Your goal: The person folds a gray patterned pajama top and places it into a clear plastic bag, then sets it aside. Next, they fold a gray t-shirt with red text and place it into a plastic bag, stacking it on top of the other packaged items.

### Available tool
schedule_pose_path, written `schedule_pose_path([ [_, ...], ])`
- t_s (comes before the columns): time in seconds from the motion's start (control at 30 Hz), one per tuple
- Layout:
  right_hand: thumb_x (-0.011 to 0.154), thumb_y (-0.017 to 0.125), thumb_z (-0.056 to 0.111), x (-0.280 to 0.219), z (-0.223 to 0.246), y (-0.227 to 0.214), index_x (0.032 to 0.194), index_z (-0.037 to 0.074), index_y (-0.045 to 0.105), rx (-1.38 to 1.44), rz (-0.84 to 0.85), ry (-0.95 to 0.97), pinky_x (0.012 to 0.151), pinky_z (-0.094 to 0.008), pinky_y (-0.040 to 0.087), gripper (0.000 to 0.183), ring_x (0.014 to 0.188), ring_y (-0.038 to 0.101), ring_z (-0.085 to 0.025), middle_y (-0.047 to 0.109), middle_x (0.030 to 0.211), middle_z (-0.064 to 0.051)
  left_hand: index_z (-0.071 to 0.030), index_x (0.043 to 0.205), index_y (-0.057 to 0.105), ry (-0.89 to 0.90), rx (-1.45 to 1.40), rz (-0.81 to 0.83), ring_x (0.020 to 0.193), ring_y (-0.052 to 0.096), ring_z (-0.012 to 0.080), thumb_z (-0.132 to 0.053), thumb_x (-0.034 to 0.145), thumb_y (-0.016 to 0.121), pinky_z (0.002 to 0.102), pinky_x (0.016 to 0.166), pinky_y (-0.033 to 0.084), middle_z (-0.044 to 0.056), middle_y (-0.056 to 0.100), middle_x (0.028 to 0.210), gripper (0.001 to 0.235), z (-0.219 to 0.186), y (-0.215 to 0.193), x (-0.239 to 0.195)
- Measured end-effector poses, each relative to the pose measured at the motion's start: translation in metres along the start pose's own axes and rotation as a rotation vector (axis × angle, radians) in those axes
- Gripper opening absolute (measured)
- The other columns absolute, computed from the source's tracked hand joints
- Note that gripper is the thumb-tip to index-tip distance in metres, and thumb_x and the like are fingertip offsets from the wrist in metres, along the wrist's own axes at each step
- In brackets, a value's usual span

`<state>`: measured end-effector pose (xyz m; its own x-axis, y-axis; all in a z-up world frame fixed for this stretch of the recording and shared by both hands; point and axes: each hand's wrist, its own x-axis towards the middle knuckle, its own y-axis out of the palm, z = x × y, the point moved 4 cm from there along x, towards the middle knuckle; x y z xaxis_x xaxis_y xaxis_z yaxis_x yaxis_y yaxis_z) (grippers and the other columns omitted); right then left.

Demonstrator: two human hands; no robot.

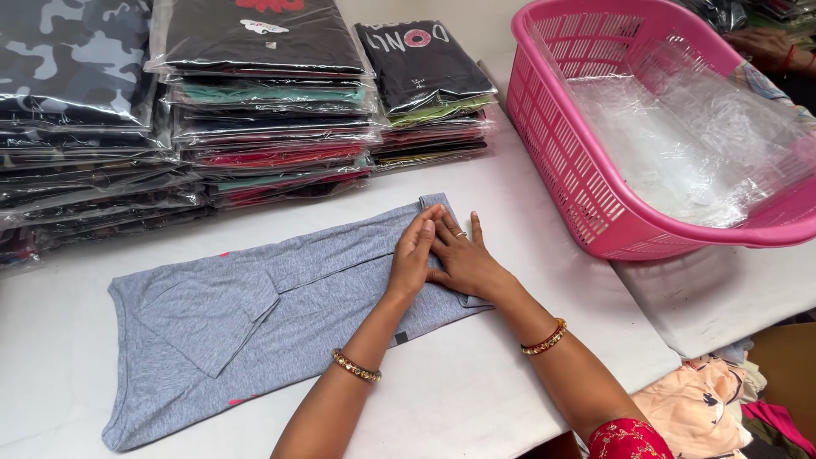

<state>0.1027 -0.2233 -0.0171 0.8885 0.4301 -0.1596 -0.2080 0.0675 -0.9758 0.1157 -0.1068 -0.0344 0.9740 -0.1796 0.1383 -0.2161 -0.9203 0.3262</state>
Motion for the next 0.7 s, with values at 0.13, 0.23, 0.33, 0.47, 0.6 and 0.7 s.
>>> schedule_pose_path([
  [0.13,0.095,0.059,0.055,0.001,0.016,0.012,0.157,0.011,0.034,-0.026,-0.087,-0.033,0.118,-0.070,-0.005,0.080,0.155,0.010,-0.032,0.024,0.165,-0.012,-0.011,0.146,0.056,0.019,0.312,0.086,0.139,0.052,0.0260,-0.045,0.106,0.044,0.039,0.119,0.035,0.011,0.064,0.142,0.055,-0.011,0.000,0.001],
  [0.23,0.094,0.063,0.043,-0.006,0.028,-0.007,0.141,0.008,0.054,0.080,-0.084,-0.104,0.124,-0.064,0.005,0.060,0.148,0.033,-0.031,0.047,0.151,-0.012,-0.010,0.147,0.055,0.090,0.492,0.049,0.134,0.059,0.0242,-0.041,0.107,0.043,0.041,0.120,0.019,0.010,0.066,0.140,0.052,-0.017,-0.006,0.001],
  [0.33,0.091,0.069,0.028,-0.012,0.010,-0.039,0.125,0.009,0.069,0.323,-0.248,-0.117,0.117,-0.051,0.033,0.039,0.130,0.057,-0.028,0.067,0.135,-0.010,-0.008,0.146,0.055,0.136,0.267,-0.046,0.130,0.060,0.0206,-0.039,0.108,0.048,0.036,0.110,0.046,0.009,0.064,0.138,0.049,-0.019,-0.009,0.002],
  [0.47,0.087,0.075,0.014,-0.016,-0.051,-0.043,0.123,0.009,0.071,0.562,-0.465,0.166,0.084,-0.036,0.059,0.036,0.096,0.073,-0.021,0.076,0.109,-0.010,-0.006,0.141,0.061,0.024,0.071,0.004,0.105,0.066,0.0174,-0.035,0.108,0.050,0.034,0.091,0.055,0.009,0.070,0.121,0.045,-0.008,-0.001,0.001],
  [0.6,0.083,0.078,0.012,-0.008,-0.074,-0.026,0.122,0.010,0.072,0.607,-0.273,0.342,0.070,-0.031,0.059,0.040,0.077,0.074,-0.015,0.077,0.090,-0.006,-0.017,0.136,0.059,-0.333,-0.108,0.190,0.095,0.070,0.0173,-0.035,0.102,0.054,0.031,0.083,0.058,0.006,0.071,0.112,0.039,-0.002,0.021,-0.012],
  [0.7,0.082,0.080,0.014,-0.006,-0.069,-0.021,0.122,0.010,0.072,0.659,-0.312,0.329,0.067,-0.030,0.059,0.041,0.073,0.073,-0.014,0.076,0.088,-0.004,-0.009,0.113,0.069,-0.119,0.488,0.250,0.093,0.073,0.0182,-0.027,0.094,0.068,0.033,0.084,0.059,0.004,0.076,0.105,0.027,-0.018,0.029,-0.026],
])
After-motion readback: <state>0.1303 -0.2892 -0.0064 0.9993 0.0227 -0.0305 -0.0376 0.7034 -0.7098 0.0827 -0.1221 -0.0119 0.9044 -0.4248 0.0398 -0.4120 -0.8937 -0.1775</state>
